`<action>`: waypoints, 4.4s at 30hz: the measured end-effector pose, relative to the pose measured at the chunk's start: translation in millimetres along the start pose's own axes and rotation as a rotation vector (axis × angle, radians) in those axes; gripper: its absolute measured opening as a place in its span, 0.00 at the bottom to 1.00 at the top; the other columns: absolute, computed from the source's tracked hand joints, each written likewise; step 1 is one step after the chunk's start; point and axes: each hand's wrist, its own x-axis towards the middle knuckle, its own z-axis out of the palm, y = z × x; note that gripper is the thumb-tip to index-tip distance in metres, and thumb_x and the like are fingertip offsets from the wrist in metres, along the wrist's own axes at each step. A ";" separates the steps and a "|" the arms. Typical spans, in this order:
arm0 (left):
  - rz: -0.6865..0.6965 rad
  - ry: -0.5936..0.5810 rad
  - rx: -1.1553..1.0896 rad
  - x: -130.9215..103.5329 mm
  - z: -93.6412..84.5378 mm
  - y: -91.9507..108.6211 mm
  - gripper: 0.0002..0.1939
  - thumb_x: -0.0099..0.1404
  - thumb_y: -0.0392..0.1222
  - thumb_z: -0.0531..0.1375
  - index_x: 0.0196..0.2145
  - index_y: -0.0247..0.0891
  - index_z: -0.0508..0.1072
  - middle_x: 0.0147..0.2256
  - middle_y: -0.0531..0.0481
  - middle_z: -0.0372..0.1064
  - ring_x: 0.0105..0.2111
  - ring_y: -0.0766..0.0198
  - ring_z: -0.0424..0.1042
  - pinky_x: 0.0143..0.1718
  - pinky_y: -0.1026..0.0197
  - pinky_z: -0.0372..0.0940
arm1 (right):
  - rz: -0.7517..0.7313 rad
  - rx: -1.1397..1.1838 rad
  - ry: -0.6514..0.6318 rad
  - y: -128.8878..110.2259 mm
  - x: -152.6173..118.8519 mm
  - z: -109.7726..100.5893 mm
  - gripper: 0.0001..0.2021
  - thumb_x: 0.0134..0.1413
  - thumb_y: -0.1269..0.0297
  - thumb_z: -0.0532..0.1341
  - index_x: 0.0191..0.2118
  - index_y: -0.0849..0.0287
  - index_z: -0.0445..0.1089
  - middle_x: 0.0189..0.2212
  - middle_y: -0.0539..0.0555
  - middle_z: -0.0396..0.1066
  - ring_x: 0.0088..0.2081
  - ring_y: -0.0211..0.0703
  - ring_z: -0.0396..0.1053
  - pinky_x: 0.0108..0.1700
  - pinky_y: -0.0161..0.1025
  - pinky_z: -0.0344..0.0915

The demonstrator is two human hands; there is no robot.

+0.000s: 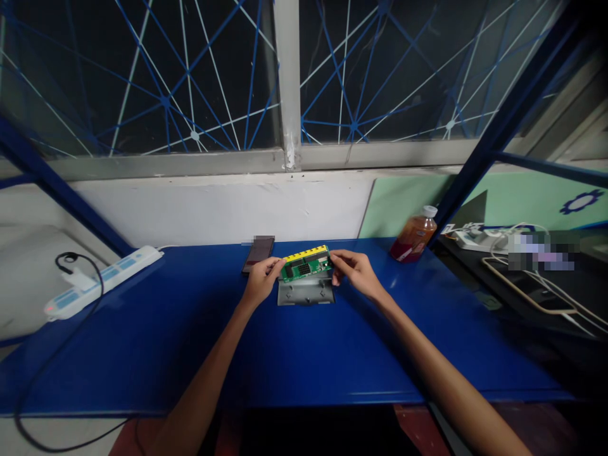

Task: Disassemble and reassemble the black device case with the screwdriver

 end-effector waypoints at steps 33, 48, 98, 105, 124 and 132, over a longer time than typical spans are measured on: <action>-0.032 -0.034 0.087 0.2 -1.1 5.8 0.23 0.65 0.53 0.53 0.17 0.36 0.60 0.16 0.56 0.56 0.18 0.69 0.57 0.22 0.66 0.51 | 0.086 0.318 0.020 -3.0 -0.5 8.0 0.16 0.50 0.52 0.65 0.36 0.62 0.69 0.16 0.47 0.66 0.21 0.44 0.73 0.24 0.39 0.72; -0.024 -0.037 0.110 -0.4 -0.8 0.2 0.26 0.65 0.55 0.53 0.16 0.37 0.60 0.15 0.56 0.57 0.18 0.68 0.60 0.23 0.65 0.54 | -0.084 -0.205 0.125 2.6 -1.6 6.4 0.21 0.58 0.45 0.55 0.23 0.57 0.61 0.15 0.49 0.69 0.17 0.39 0.65 0.22 0.35 0.62; -0.266 -0.317 -0.253 0.4 -5.7 -4.5 0.25 0.63 0.58 0.56 0.19 0.36 0.60 0.13 0.58 0.56 0.13 0.73 0.55 0.18 0.66 0.51 | -0.303 -0.414 0.118 -10.1 -18.2 18.6 0.24 0.60 0.53 0.56 0.15 0.58 0.60 0.12 0.48 0.63 0.17 0.35 0.58 0.23 0.34 0.54; -0.269 -0.232 -0.285 -1.6 -9.7 8.6 0.21 0.64 0.58 0.55 0.28 0.35 0.63 0.19 0.51 0.69 0.09 0.71 0.60 0.11 0.68 0.50 | -0.321 -0.595 0.159 -9.0 -12.7 10.2 0.21 0.61 0.53 0.53 0.21 0.59 0.63 0.15 0.46 0.60 0.19 0.34 0.56 0.26 0.34 0.53; -0.282 -0.523 -0.270 -4.8 -24.5 28.8 0.13 0.62 0.49 0.59 0.38 0.38 0.63 0.24 0.56 0.62 0.17 0.74 0.59 0.16 0.71 0.48 | 0.027 -0.043 -0.060 5.4 2.1 -3.5 0.14 0.53 0.54 0.59 0.39 0.59 0.65 0.23 0.48 0.67 0.21 0.39 0.69 0.16 0.32 0.61; -0.146 -0.458 -0.058 -3.0 -24.9 18.2 0.21 0.49 0.43 0.67 0.38 0.37 0.64 0.43 0.48 0.65 0.20 0.78 0.60 0.19 0.69 0.53 | -0.034 -0.329 -0.173 -1.3 -1.6 -11.1 0.25 0.46 0.52 0.65 0.47 0.62 0.68 0.30 0.53 0.71 0.27 0.40 0.68 0.26 0.36 0.67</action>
